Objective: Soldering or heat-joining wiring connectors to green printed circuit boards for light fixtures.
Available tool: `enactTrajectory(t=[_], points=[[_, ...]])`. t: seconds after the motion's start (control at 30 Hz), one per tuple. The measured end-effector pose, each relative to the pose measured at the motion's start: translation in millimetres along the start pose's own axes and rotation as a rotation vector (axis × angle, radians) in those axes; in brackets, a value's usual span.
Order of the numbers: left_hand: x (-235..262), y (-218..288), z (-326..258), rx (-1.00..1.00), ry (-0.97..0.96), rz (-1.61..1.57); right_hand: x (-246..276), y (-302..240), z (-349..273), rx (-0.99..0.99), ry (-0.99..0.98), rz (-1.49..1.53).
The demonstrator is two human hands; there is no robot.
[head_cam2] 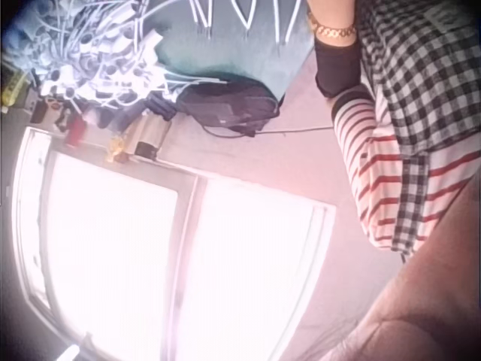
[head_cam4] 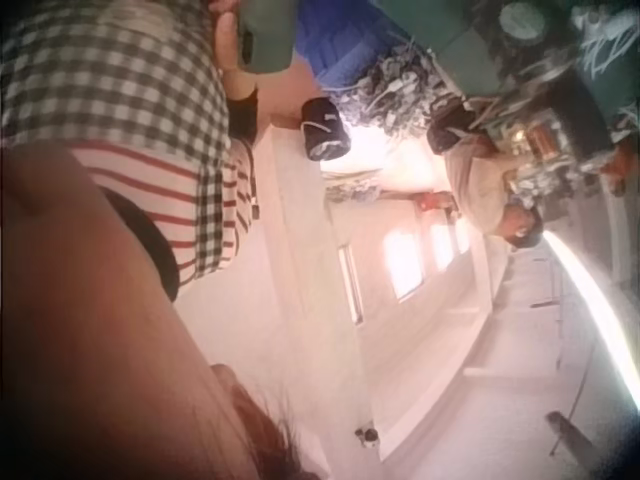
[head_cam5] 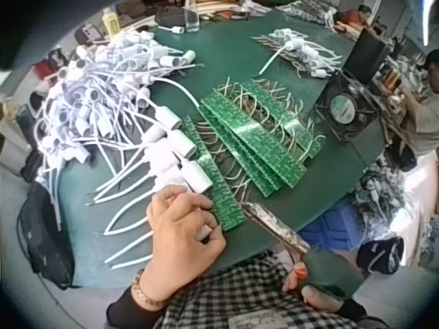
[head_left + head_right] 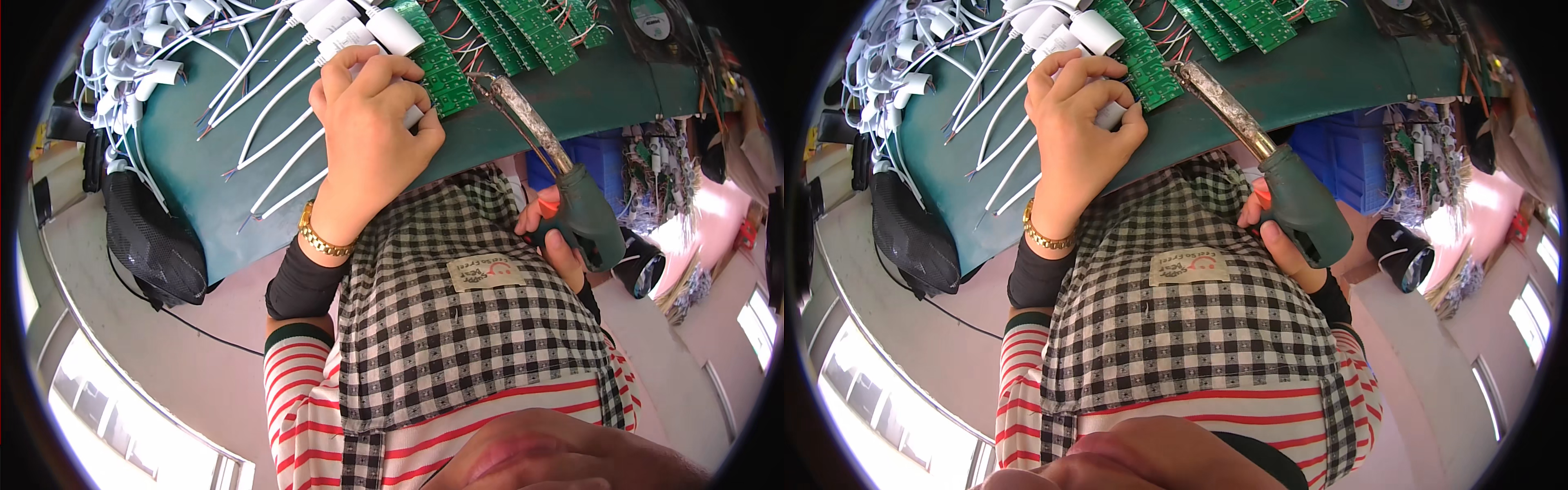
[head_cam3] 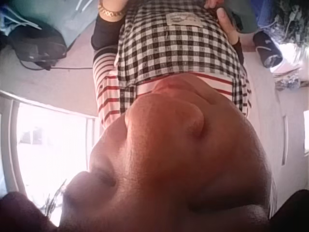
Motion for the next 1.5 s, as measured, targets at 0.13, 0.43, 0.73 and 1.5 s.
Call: enactTrajectory(t=[0.13,0.43,0.73,1.5], points=[[0.5,1.4,0.5,0.01,-0.017,0.021,10.8,10.1,0.1,0.092,-0.049,0.029],[1.5,2.2,3.3,0.033,-0.049,0.045,11.0,12.1,-0.7,0.044,-0.045,-0.066],[1.5,1.8,2.3,0.043,-0.049,0.045,11.0,10.9,1.4,-0.001,-0.111,-0.06],[0.1,5.1,1.8,0.023,-0.046,0.044,42.0,-7.3,101.8,0.558,-0.011,0.561]])
Point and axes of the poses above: each hand's wrist, its own z-axis towards the middle knuckle, its own x-axis out of the back of the hand, y = z × x, the point moved 1 cm from there along z, towards the middle knuckle, and after that the axes turned 4 degrees about -x, right-handed, at the moved point
